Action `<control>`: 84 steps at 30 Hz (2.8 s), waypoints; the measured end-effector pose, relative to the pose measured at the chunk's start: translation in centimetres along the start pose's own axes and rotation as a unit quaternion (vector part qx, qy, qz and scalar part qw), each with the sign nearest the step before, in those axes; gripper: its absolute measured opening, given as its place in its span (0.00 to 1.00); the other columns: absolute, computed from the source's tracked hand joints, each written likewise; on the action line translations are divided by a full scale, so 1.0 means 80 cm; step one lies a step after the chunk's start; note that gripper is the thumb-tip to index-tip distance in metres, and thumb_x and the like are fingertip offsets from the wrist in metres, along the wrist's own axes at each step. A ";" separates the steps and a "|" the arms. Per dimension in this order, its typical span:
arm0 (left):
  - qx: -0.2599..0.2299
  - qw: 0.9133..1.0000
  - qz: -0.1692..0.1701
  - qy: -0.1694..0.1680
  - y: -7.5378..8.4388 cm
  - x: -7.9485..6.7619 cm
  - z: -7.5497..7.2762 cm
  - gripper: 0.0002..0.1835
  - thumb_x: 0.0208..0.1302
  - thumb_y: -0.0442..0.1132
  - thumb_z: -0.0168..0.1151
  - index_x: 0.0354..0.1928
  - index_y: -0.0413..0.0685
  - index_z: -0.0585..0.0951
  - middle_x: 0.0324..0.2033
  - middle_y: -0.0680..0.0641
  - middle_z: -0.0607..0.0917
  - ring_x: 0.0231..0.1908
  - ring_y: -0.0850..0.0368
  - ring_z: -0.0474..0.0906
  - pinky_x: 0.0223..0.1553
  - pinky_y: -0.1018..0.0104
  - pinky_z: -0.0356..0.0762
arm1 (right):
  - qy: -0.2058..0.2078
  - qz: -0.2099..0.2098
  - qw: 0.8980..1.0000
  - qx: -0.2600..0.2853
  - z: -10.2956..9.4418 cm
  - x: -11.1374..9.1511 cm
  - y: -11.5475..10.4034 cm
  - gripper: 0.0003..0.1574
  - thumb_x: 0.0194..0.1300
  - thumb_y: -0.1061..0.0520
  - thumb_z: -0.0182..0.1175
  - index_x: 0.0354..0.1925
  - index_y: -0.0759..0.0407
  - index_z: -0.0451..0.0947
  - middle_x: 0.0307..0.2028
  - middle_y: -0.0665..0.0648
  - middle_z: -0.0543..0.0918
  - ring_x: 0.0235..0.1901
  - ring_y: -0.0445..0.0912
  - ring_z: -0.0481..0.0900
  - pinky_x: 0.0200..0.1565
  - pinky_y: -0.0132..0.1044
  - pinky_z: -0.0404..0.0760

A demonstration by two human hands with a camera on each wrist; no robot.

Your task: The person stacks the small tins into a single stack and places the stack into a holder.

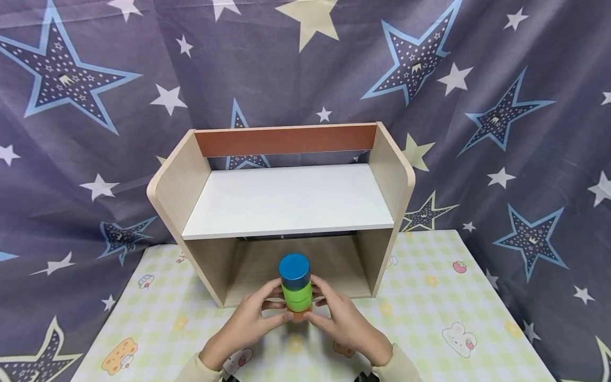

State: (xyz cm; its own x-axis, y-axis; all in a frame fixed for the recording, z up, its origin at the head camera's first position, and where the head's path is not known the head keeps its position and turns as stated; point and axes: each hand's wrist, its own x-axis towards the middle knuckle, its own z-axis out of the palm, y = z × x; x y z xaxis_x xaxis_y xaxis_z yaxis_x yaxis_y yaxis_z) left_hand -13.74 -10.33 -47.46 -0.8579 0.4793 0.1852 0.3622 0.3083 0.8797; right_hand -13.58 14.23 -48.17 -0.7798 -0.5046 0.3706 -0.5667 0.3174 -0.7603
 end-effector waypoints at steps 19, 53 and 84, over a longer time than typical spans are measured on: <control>0.007 0.999 0.043 0.016 0.018 0.006 -0.015 0.37 0.64 0.44 0.72 0.72 0.57 0.66 0.54 0.52 0.81 0.51 0.56 0.81 0.51 0.60 0.83 | 0.004 -0.030 1.000 -0.003 -0.015 0.014 -0.020 0.48 0.65 0.59 0.69 0.75 0.55 0.55 0.57 0.57 0.79 0.52 0.49 0.80 0.47 0.47 0.86; 0.034 0.994 0.099 0.026 0.048 0.028 -0.038 0.37 0.63 0.46 0.72 0.72 0.59 0.66 0.53 0.53 0.83 0.49 0.59 0.82 0.50 0.61 0.83 | 0.037 -0.112 0.993 -0.014 -0.041 0.039 -0.038 0.52 0.60 0.67 0.71 0.75 0.60 0.55 0.51 0.57 0.83 0.47 0.49 0.83 0.43 0.44 0.86; -0.002 0.990 0.132 0.041 0.080 0.036 -0.058 0.36 0.63 0.40 0.73 0.71 0.56 0.69 0.52 0.52 0.83 0.49 0.57 0.83 0.49 0.61 0.84 | 0.049 -0.121 0.991 -0.011 -0.062 0.057 -0.068 0.53 0.59 0.68 0.72 0.75 0.59 0.56 0.51 0.57 0.83 0.46 0.48 0.83 0.44 0.44 0.86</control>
State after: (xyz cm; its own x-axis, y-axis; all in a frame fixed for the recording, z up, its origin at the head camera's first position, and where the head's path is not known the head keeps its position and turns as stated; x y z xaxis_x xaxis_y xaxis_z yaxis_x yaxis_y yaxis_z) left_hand -15.62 -10.77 -39.26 -0.7601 0.4747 0.4437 0.5765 0.1777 0.7976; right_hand -15.36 14.21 -39.64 -0.6419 -0.4873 0.5920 -0.7452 0.2144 -0.6315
